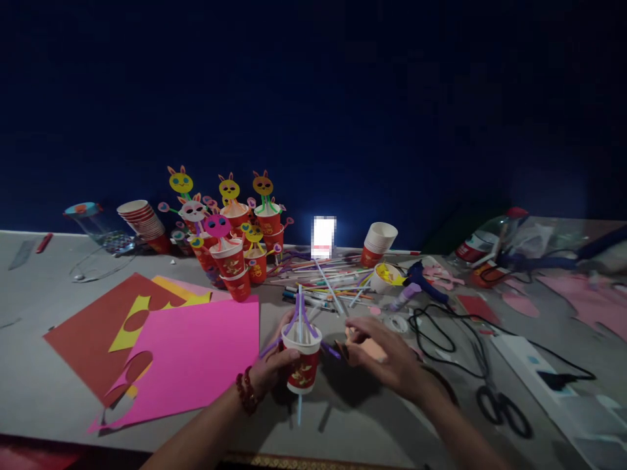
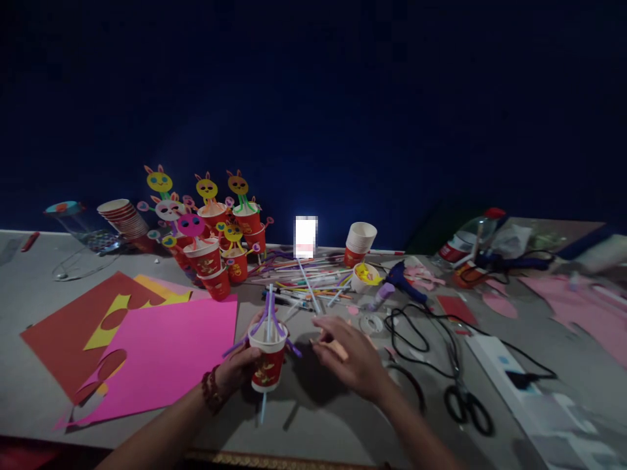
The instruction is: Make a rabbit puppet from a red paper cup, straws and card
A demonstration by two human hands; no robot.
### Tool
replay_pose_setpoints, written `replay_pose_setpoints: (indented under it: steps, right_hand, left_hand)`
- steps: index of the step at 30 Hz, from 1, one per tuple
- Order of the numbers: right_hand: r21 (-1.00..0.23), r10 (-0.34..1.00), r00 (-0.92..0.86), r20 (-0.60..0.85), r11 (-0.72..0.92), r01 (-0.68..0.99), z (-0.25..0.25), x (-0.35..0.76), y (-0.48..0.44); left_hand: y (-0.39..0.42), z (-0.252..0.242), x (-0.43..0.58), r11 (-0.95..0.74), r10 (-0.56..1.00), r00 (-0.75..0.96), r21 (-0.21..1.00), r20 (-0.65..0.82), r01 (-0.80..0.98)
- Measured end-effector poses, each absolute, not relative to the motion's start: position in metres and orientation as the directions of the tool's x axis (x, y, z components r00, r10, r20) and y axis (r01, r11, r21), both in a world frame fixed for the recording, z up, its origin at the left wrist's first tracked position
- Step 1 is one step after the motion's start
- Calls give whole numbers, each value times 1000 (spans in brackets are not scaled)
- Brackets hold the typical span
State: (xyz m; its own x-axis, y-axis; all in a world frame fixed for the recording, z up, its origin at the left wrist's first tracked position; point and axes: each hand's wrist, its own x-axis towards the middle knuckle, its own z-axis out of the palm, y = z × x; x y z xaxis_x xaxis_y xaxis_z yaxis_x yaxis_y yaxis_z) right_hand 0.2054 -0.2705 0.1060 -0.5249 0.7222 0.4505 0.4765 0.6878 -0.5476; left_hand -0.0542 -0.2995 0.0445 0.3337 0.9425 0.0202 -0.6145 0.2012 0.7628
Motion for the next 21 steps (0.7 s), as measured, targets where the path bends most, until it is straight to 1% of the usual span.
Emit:
replay_pose_setpoints:
  steps: [3, 7, 12, 16, 19, 21]
  right_hand:
    - [-580, 659, -656, 368, 714, 392, 101, 179, -277]
    - [-651, 621, -696, 359, 701, 290, 97, 170, -269]
    - [-727, 635, -675, 375, 654, 212, 94, 169, -269]
    - [-791, 698, -599, 393, 589, 168, 91, 164, -275]
    - [-831, 748, -553, 367, 531, 166, 89, 161, -276]
    - [-853, 762, -553, 337, 496, 163, 88, 160, -275]
  left_hand:
    - [-301, 45, -54, 175, 945, 323, 770, 43, -614]
    - [-301, 45, -54, 156, 939, 336, 783, 71, -602]
    - [-301, 48, -54, 158, 923, 373, 789, 95, -593]
    - [-301, 49, -53, 137, 911, 391, 798, 131, -587]
    - [-301, 47, -53, 127, 905, 398, 798, 149, -588]
    - [-301, 44, -54, 136, 898, 413, 795, 153, -591]
